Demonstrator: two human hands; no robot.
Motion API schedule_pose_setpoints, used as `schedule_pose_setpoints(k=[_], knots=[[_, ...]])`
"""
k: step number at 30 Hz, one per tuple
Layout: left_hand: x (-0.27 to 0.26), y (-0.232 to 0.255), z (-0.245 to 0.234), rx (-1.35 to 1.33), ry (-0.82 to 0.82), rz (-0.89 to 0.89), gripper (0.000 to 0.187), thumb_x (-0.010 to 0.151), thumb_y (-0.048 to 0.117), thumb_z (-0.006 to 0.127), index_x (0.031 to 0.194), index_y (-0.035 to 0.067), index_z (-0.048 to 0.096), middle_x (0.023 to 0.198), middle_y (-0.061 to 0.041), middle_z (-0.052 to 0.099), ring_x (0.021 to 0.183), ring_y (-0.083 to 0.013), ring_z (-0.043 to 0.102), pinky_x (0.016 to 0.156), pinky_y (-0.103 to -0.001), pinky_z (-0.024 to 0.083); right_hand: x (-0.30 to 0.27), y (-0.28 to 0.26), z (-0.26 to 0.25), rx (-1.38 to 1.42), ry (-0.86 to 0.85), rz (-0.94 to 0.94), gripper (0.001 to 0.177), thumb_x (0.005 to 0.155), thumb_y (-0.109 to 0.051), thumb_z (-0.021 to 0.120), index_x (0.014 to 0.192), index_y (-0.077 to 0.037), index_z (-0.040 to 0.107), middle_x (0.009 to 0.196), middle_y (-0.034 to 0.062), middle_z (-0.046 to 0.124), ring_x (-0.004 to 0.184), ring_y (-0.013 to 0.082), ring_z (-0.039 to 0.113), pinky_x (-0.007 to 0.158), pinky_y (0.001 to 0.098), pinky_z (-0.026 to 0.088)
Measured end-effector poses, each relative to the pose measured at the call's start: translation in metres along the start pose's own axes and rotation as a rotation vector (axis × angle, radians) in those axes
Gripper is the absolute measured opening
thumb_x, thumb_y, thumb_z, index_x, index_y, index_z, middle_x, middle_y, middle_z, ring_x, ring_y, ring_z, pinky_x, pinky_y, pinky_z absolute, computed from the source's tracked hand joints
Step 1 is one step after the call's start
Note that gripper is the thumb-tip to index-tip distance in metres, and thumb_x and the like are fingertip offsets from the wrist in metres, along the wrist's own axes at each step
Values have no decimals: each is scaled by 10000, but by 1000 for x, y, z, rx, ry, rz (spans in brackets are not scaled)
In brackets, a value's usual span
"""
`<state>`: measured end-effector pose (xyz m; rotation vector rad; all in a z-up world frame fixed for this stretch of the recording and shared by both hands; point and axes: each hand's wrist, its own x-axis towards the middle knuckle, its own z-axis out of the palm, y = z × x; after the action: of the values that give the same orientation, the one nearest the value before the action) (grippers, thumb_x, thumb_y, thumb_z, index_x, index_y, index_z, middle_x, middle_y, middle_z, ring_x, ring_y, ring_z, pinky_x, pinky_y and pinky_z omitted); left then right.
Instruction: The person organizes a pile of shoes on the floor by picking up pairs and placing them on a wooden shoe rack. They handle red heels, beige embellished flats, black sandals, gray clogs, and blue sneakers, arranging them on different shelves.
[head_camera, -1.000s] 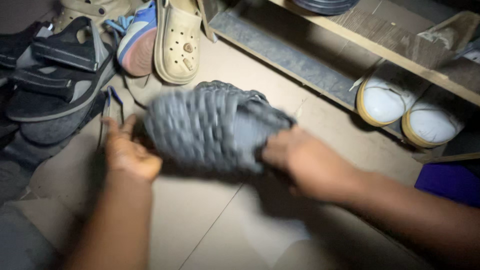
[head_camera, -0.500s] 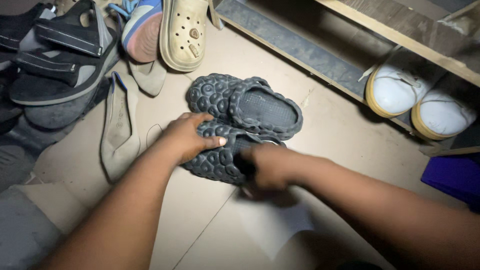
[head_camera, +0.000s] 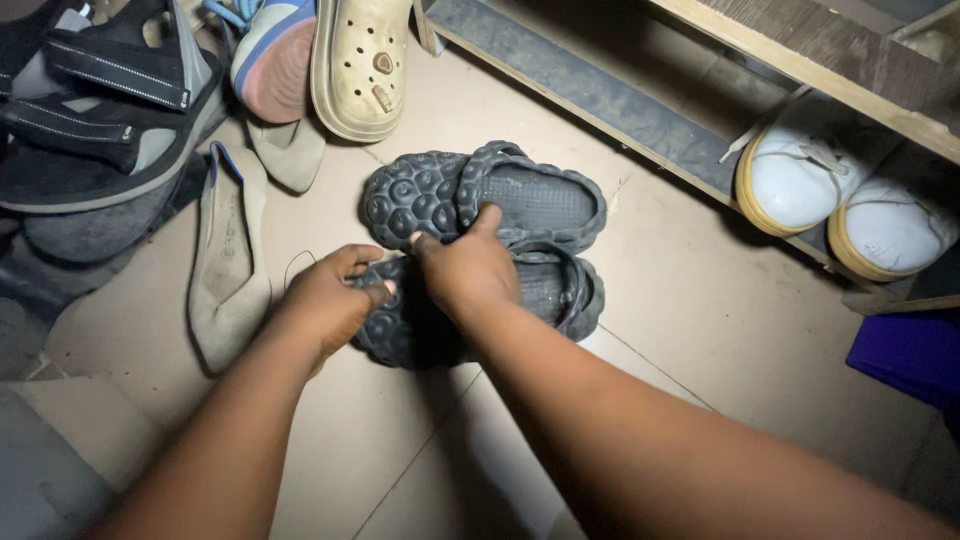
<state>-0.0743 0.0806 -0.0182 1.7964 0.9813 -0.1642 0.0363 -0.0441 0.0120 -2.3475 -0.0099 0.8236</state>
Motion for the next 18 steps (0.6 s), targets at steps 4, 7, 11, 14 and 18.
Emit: schedule_pose_setpoints(k=[4, 7, 11, 14, 18], knots=[[-12, -3, -6, -158, -64, -132, 575, 810, 144, 756, 1349, 224, 571, 1341, -54, 664, 1123, -175, 668, 880, -338, 546, 4, -2, -4, -33, 46, -24, 816, 834, -180, 695, 1565, -126, 337, 1315, 293, 647, 1244, 435, 623, 1078, 465, 470], [-22, 7, -13, 59, 171, -30, 389, 838, 167, 728, 1215, 169, 637, 1242, -94, 756, 1069, -211, 731, 902, -345, 568, 13, -2, -12, -179, -75, -138, 828, 786, -184, 746, 1541, -166, 406, 1330, 262, 635, 1253, 407, 616, 1060, 449, 484], [-27, 43, -19, 391, 638, 507, 304, 807, 174, 802, 1037, 61, 638, 1093, -174, 672, 957, -354, 650, 820, -456, 527, 28, -6, -41, -532, -348, -287, 874, 729, -234, 833, 1517, -175, 458, 1280, 247, 672, 1190, 398, 663, 998, 444, 535], [-30, 84, -20, 344, 608, 975, 272, 732, 132, 744, 998, 97, 696, 988, -178, 687, 881, -378, 655, 741, -479, 522, 18, -13, -68, -729, -447, -434, 831, 680, -299, 894, 1434, -187, 564, 1251, 181, 698, 1144, 357, 680, 968, 431, 535], [-48, 135, -6, 318, 165, 1022, 164, 893, 176, 617, 985, 110, 735, 862, -166, 691, 832, -368, 654, 769, -491, 523, -17, -23, -122, -796, -447, -431, 698, 731, -232, 753, 1407, -335, 613, 1081, 144, 795, 962, 333, 774, 845, 465, 587]])
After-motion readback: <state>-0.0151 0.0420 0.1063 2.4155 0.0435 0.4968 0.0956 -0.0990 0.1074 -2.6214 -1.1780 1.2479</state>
